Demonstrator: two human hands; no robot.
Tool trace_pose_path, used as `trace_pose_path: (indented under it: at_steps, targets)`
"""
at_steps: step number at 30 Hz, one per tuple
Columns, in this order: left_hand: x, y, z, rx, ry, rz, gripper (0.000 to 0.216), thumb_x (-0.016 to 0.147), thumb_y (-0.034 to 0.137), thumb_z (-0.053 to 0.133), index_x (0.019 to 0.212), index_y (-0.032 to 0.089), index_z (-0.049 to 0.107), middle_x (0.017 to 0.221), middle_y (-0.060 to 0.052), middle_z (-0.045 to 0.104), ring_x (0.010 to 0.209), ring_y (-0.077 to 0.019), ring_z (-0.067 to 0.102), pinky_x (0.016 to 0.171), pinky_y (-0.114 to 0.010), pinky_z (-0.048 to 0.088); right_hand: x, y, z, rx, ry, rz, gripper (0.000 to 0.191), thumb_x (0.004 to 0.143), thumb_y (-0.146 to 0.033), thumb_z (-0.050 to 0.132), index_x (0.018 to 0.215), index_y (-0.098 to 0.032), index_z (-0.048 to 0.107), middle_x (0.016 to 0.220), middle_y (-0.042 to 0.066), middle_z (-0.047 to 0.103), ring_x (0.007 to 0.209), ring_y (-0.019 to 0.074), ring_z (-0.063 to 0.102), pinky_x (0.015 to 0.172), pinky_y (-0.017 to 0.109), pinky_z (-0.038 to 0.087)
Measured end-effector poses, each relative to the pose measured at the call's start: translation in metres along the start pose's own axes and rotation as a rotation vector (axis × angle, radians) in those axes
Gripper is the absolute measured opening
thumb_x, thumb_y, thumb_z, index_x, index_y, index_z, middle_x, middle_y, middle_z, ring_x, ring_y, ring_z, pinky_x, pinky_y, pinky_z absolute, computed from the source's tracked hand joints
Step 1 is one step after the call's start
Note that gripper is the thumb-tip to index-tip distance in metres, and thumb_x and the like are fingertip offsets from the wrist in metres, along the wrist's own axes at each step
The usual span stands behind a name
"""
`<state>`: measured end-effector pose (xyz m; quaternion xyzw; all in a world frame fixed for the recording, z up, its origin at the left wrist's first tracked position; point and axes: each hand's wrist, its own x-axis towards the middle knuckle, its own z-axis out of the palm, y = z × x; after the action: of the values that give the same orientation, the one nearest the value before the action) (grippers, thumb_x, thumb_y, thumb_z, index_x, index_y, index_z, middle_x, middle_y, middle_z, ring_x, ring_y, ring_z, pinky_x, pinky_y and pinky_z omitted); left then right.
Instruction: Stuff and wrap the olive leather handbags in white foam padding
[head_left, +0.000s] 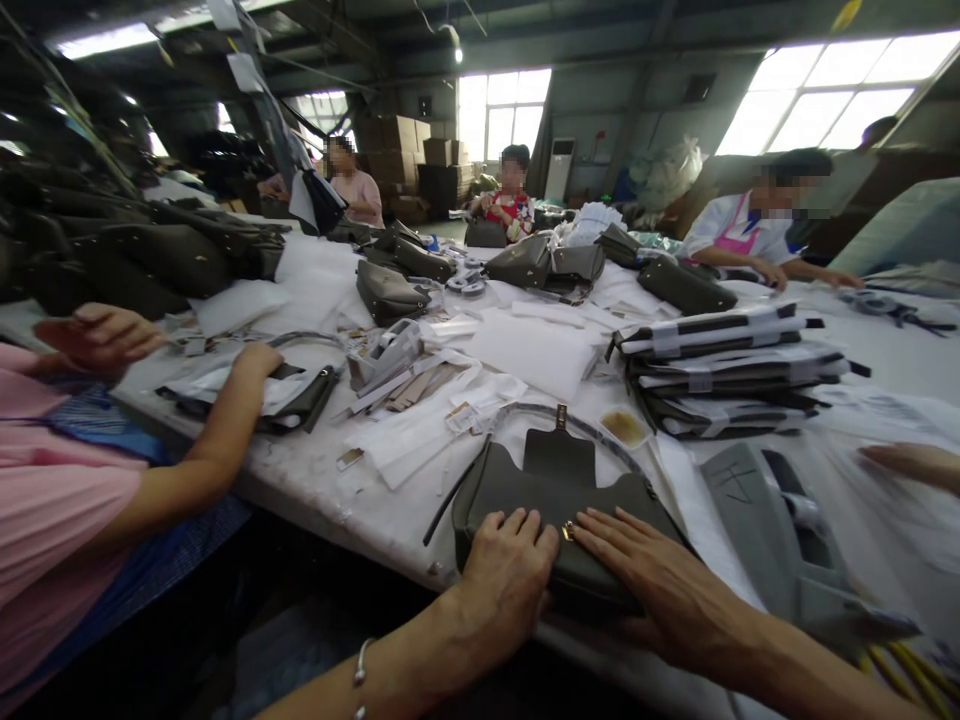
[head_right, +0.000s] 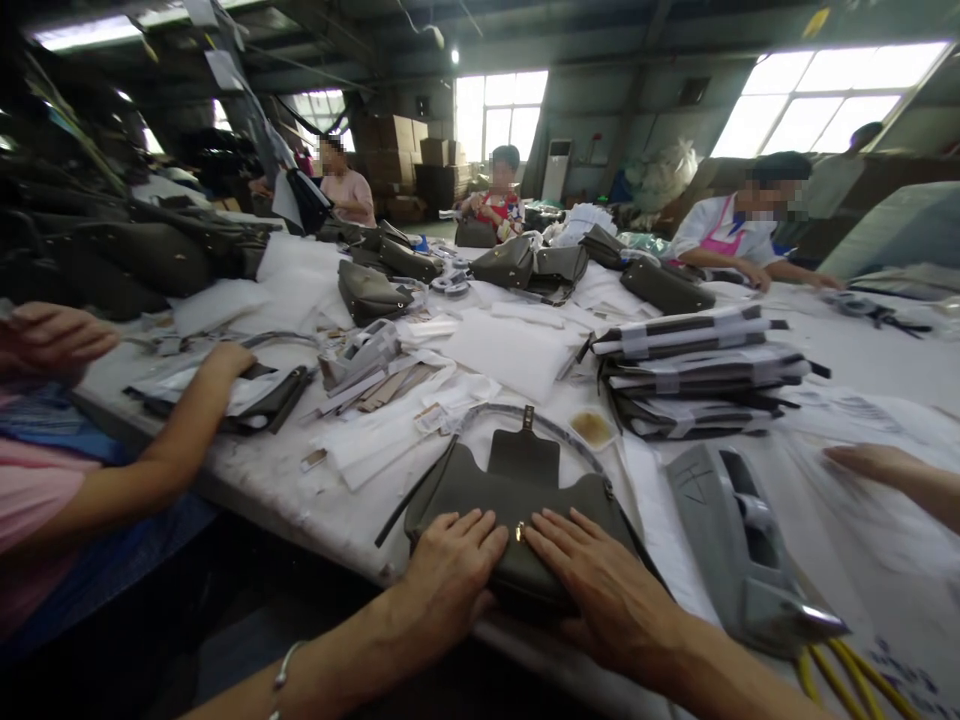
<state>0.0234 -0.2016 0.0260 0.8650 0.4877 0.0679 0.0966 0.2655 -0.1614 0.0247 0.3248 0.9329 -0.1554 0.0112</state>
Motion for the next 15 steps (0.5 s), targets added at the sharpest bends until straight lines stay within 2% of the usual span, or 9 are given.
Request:
trace_pose_path:
  at_steps: [4, 9, 12, 15]
  targets:
    - [0.004, 0.001, 0.002, -0.01, -0.004, -0.006, 0.034, 0.088, 0.027, 0.063, 0.119, 0.018, 0.055, 0.119, -0.012, 0.065, 0.113, -0.028, 0.061, 0.094, -0.043, 0.051, 0.001, 0.001, 0.001, -0.002, 0.035, -0.041, 0.085, 0.067, -0.011, 0.061, 0.15, -0.018, 0.042, 0.151, 0.013, 0.044, 0.139, 0.0304, 0.042, 0.117, 0.052, 0.034]
    - [0.002, -0.004, 0.024, 0.03, 0.114, 0.055, 0.023, 0.096, 0.022, 0.052, 0.118, 0.021, 0.059, 0.104, -0.007, 0.069, 0.097, -0.0217, 0.067, 0.085, -0.034, 0.054, 0.0, 0.008, 0.01, -0.047, 0.035, -0.14, 0.086, 0.067, 0.0, 0.048, 0.15, -0.019, 0.042, 0.15, 0.011, 0.045, 0.137, 0.0271, 0.046, 0.114, 0.047, 0.041]
    - [-0.002, -0.005, 0.037, 0.108, 0.201, 0.105, 0.029, 0.098, 0.021, 0.047, 0.125, 0.018, 0.056, 0.111, -0.01, 0.069, 0.102, -0.0222, 0.066, 0.086, -0.033, 0.054, -0.003, 0.014, 0.028, -0.101, 0.11, -0.186, 0.086, 0.071, 0.004, 0.044, 0.153, -0.021, 0.036, 0.151, 0.01, 0.043, 0.138, 0.0253, 0.044, 0.113, 0.045, 0.043]
    - [-0.009, -0.008, 0.031, 0.169, 0.214, 0.193, 0.038, 0.1, 0.02, 0.043, 0.138, 0.018, 0.047, 0.124, -0.013, 0.065, 0.114, -0.0232, 0.062, 0.094, -0.036, 0.05, -0.008, 0.015, 0.047, -0.16, 0.257, -0.187, 0.085, 0.077, 0.003, 0.04, 0.156, -0.025, 0.024, 0.152, 0.007, 0.042, 0.139, 0.0238, 0.042, 0.113, 0.044, 0.042]
